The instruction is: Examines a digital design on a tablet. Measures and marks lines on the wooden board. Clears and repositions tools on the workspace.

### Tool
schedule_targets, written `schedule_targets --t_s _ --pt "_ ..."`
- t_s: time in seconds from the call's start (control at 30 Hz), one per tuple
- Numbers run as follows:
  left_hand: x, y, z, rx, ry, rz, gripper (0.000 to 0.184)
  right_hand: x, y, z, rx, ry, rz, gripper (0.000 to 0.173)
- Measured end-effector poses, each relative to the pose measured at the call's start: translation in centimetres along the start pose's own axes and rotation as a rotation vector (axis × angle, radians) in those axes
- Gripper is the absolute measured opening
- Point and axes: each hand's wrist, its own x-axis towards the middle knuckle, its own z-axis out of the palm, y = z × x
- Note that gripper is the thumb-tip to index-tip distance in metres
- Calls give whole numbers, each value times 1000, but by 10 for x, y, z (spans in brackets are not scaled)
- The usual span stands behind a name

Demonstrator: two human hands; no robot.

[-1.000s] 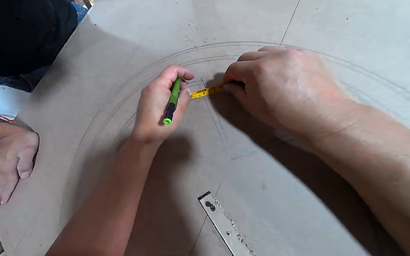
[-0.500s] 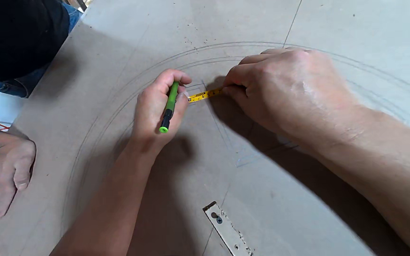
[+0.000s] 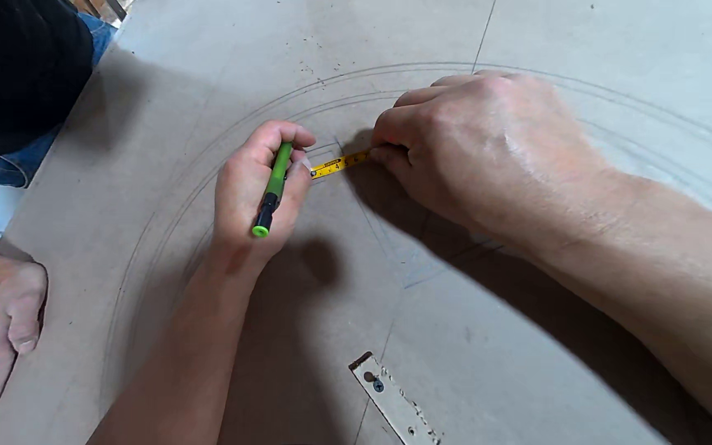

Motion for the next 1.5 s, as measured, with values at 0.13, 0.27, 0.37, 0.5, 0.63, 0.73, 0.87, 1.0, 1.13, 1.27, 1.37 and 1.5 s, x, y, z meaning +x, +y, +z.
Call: schedule_targets --t_s 0.13,0.27,0.37,0.5,0.63,0.73,0.87,1.0,1.13,1.27,1.37,1.5 --pt "1 -1 0 -4 -5 7 24 1 -1 0 -6 5 1 25" --pt "0 -1 0 15 1 6 23 1 -2 0 -14 -5 4 25" --pt "0 -2 1 10 2 13 24 1 -3 1 -8 -1 16 24" --pt "-4 -5 -1 -130 58 -14 24 1 -4 2 -3 -2 26 22" --pt "-16 -16 -11 -464 201 -56 31 1 -3 1 11 -8 25 22" --pt "-25 -15 -15 -422 159 -58 20 1 -2 1 16 -8 19 22" --pt "-22 -10 -14 -335 136 -96 7 1 -2 2 9 -3 27 24" --pt "-18 -6 -12 -293 155 -146 4 1 -1 1 21 -8 24 23" --pt "-17 -5 -13 -265 132 -158 3 0 -1 2 28 7 23 22" --pt "-16 -3 -13 -232 121 -181 3 0 0 3 30 22 13 24" --pt "-15 -2 -14 -210 115 -203 2 0 1 5 28 30 5 26" --pt "-15 0 -15 -209 103 -222 2 -1 2 5 22 32 -1 27"
